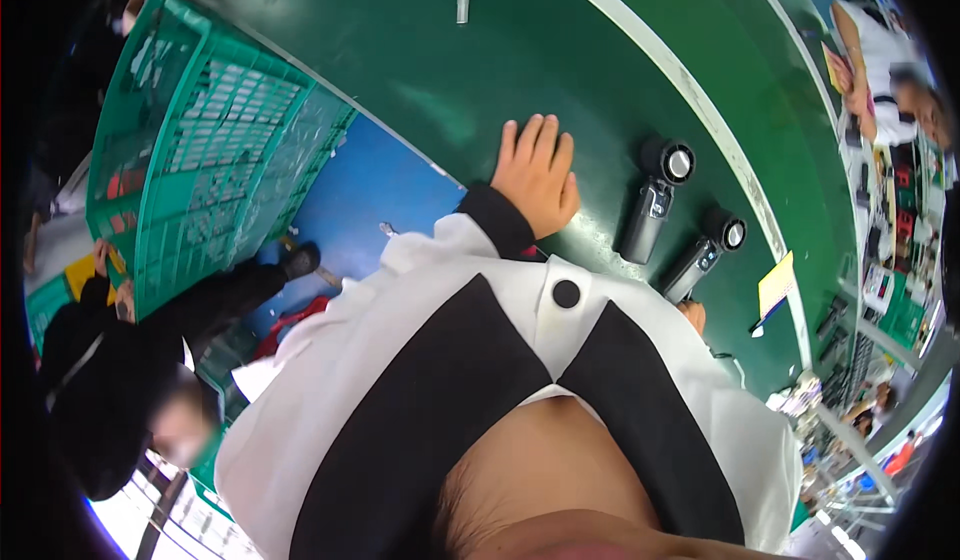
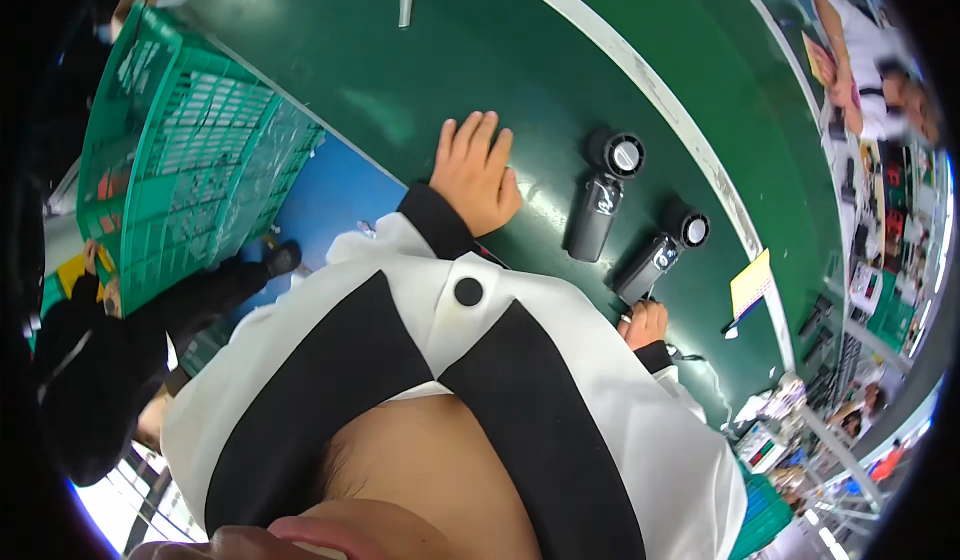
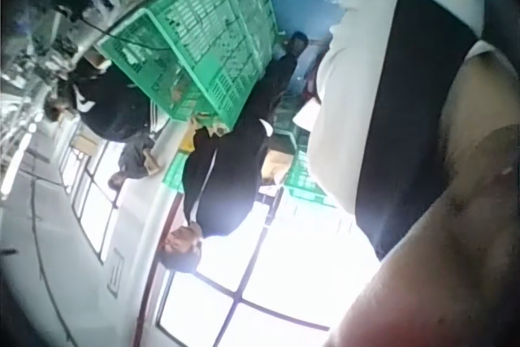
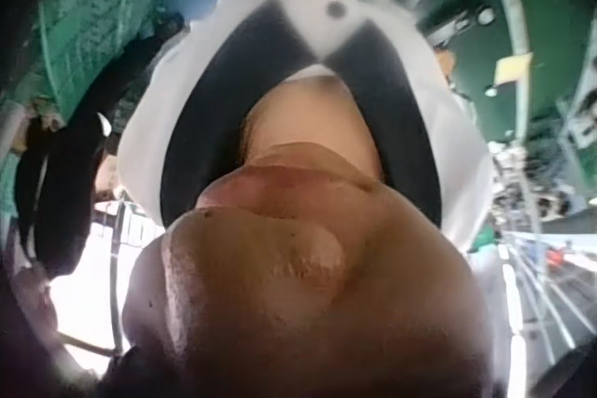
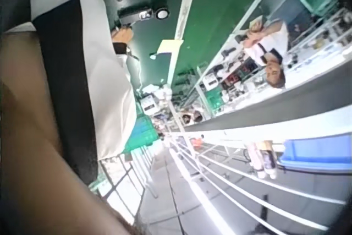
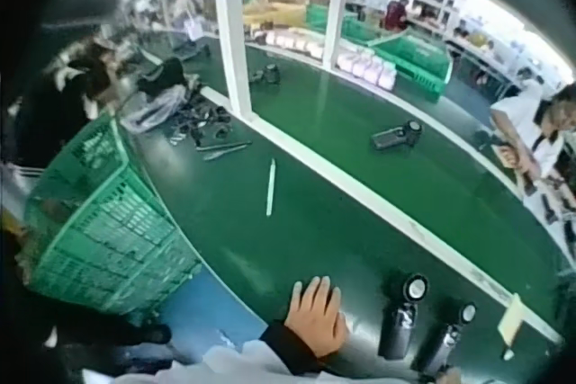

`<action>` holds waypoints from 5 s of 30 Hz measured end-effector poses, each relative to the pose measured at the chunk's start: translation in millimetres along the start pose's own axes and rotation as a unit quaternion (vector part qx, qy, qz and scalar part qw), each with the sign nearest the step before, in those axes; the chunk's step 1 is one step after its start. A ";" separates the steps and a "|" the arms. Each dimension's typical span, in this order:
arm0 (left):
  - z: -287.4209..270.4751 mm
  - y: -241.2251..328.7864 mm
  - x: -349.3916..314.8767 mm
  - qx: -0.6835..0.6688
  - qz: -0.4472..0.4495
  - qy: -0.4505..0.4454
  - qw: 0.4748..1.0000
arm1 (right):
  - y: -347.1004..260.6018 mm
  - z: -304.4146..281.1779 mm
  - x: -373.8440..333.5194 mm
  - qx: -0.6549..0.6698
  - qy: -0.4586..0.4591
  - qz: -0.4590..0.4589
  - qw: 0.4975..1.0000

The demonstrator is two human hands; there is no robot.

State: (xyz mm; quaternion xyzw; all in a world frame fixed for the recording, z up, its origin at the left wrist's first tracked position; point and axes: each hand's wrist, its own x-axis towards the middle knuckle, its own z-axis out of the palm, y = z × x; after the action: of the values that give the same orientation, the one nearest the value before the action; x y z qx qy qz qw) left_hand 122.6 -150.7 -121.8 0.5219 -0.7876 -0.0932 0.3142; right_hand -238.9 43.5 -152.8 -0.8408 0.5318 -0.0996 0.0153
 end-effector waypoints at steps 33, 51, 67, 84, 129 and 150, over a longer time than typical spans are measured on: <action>14.2 5.1 0.4 0.123 0.083 -0.018 0.989 | -61.8 -44.4 83.0 0.253 0.138 0.595 0.750; 70.6 128.2 76.8 -0.168 -0.073 -0.290 0.940 | -22.5 -25.8 132.6 0.673 0.117 0.540 0.491; 16.4 99.0 130.9 -0.603 -0.287 -0.419 0.615 | -17.2 -78.1 163.4 0.753 0.109 0.440 0.477; -47.2 -44.3 106.5 -0.539 -0.320 -0.120 0.770 | -43.0 -44.3 221.4 0.642 -0.028 0.479 0.598; 71.7 33.1 240.5 -0.723 -0.180 -0.327 0.581 | -18.9 -13.1 191.6 0.372 0.178 0.450 0.792; -74.8 52.7 111.7 -0.659 -0.232 -0.305 0.647 | -23.8 -11.7 196.5 0.304 0.175 0.466 0.813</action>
State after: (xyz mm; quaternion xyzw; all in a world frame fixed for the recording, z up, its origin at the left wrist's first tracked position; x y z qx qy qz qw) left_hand 97.8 -212.5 6.4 0.2844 -0.4231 -0.8116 0.2853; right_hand -138.3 -121.6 -108.5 -0.4135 0.7962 -0.3822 0.2216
